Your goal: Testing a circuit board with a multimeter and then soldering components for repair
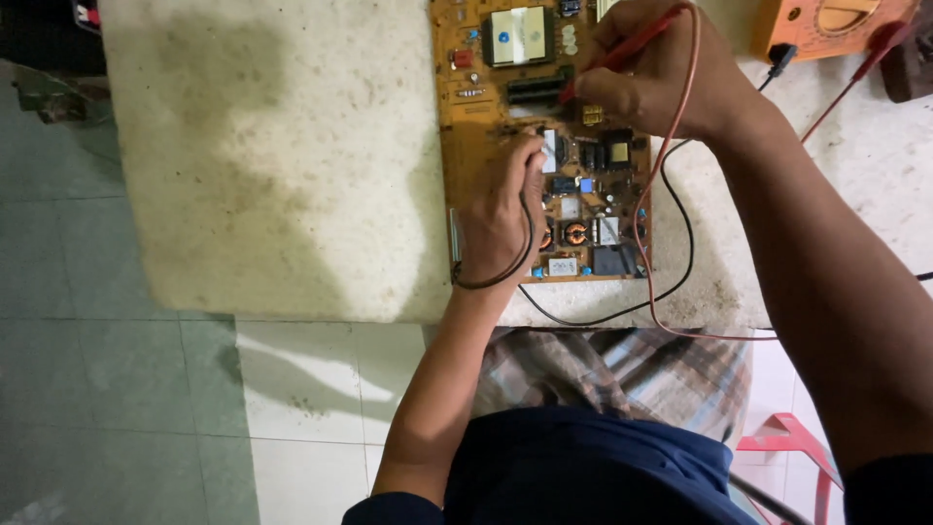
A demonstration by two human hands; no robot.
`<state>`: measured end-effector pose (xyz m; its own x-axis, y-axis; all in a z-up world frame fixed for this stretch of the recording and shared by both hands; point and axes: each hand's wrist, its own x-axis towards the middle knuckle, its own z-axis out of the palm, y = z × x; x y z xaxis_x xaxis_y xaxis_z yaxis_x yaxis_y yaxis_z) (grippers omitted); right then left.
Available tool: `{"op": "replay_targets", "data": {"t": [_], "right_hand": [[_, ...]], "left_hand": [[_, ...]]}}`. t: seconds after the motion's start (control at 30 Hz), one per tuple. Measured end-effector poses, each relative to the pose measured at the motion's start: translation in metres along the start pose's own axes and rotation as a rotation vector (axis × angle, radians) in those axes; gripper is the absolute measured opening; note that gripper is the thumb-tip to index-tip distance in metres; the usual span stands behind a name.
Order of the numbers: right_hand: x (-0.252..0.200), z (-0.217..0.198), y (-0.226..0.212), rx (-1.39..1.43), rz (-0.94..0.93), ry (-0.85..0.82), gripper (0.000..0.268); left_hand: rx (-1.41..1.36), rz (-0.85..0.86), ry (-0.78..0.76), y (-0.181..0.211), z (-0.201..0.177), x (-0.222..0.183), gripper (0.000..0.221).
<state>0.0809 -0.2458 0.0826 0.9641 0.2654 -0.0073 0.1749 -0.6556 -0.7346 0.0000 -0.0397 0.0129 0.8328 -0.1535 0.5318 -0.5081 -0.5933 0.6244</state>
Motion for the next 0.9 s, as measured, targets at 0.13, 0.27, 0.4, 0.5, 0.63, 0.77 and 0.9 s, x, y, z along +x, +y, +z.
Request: {"op": "replay_targets", "data": {"t": [0.13,0.27,0.4,0.5,0.63,0.77,0.9], "right_hand": [[-0.002,0.001,0.001,0.033,0.013,0.047,0.005],[-0.001,0.001,0.001,0.101,-0.088,0.021,0.006],[0.0,0.001,0.003,0.109,-0.131,0.043,0.003],[0.002,0.002,0.005,0.145,-0.131,0.014,0.002],[0.008,0.004,0.01,0.082,-0.209,0.014,0.007],[0.015,0.006,0.015,0.006,-0.149,-0.009,0.015],[0.017,0.001,0.007,-0.062,-0.036,-0.082,0.018]], "left_hand": [[-0.044,-0.004,-0.021,0.002,-0.003,0.004,0.019],[0.047,-0.038,-0.052,0.004,-0.004,0.006,0.017],[0.068,-0.048,-0.068,0.004,-0.005,0.007,0.014],[0.159,0.016,-0.059,0.008,-0.005,0.01,0.011],[0.141,0.028,-0.071,0.009,-0.008,0.013,0.008],[0.1,0.034,-0.051,0.002,-0.004,0.007,0.013],[0.087,0.027,-0.04,0.0,0.001,-0.002,0.023]]}}
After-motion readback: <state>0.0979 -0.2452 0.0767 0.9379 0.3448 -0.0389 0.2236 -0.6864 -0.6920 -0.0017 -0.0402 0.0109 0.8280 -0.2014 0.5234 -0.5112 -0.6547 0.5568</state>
